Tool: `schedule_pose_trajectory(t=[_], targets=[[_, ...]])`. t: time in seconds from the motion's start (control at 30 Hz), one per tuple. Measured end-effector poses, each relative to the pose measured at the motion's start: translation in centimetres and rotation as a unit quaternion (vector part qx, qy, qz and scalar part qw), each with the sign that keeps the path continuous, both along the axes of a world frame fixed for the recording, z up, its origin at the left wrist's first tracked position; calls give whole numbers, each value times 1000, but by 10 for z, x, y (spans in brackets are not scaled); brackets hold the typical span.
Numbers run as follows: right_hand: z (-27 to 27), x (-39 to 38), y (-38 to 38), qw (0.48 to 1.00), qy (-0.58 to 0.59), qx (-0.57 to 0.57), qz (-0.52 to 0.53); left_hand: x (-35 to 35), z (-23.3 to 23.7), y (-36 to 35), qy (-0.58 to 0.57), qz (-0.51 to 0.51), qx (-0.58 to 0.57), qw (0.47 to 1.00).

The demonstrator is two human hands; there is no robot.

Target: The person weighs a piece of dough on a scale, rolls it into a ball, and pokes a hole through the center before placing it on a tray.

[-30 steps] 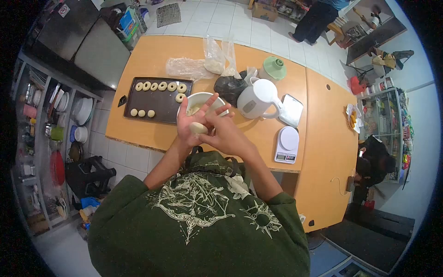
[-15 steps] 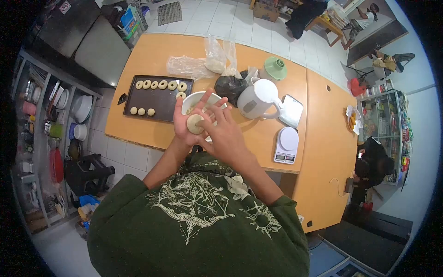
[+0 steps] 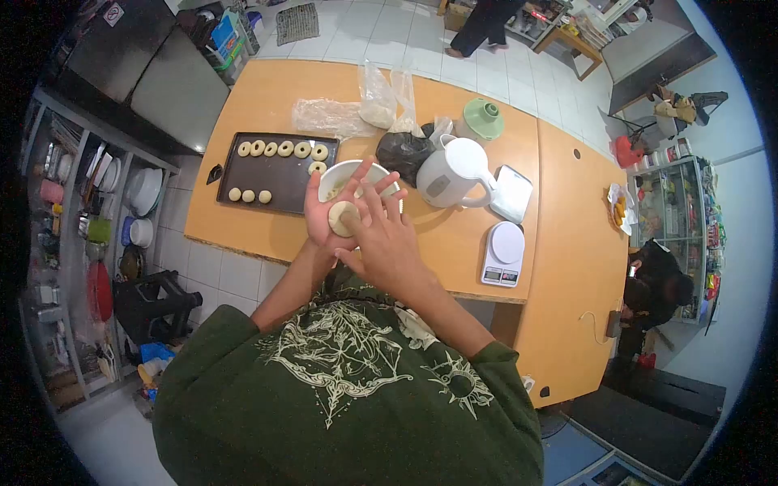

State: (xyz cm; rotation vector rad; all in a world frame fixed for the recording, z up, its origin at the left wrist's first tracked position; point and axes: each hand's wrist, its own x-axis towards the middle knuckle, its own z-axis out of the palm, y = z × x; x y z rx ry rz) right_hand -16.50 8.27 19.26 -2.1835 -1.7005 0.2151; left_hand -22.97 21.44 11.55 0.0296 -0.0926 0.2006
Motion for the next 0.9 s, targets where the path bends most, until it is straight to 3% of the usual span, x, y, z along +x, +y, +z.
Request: schedule_pose_trajectory(t=[0.17,0.23,0.37,0.43,0.53,0.9], targets=[[-5,3,0,999,21,-35,16,1,-5,-3,9,7,-11,1000],[-6,1,-1,999,-7,39,3,1,-4,-5,11,14,4,1000],[-16,3,0,997,-29,68,18,2,2,-6,9,15,-15,1000],[-20,9,1,999,25,14,25,2,-1,-9,-4,4,-4,1000],[-22,15,1,995,86,30,35,3,-3,-8,-3,3,24,1000],[-21,11,6,994,45,103,1,3,2,-9,4,8,-3,1000]])
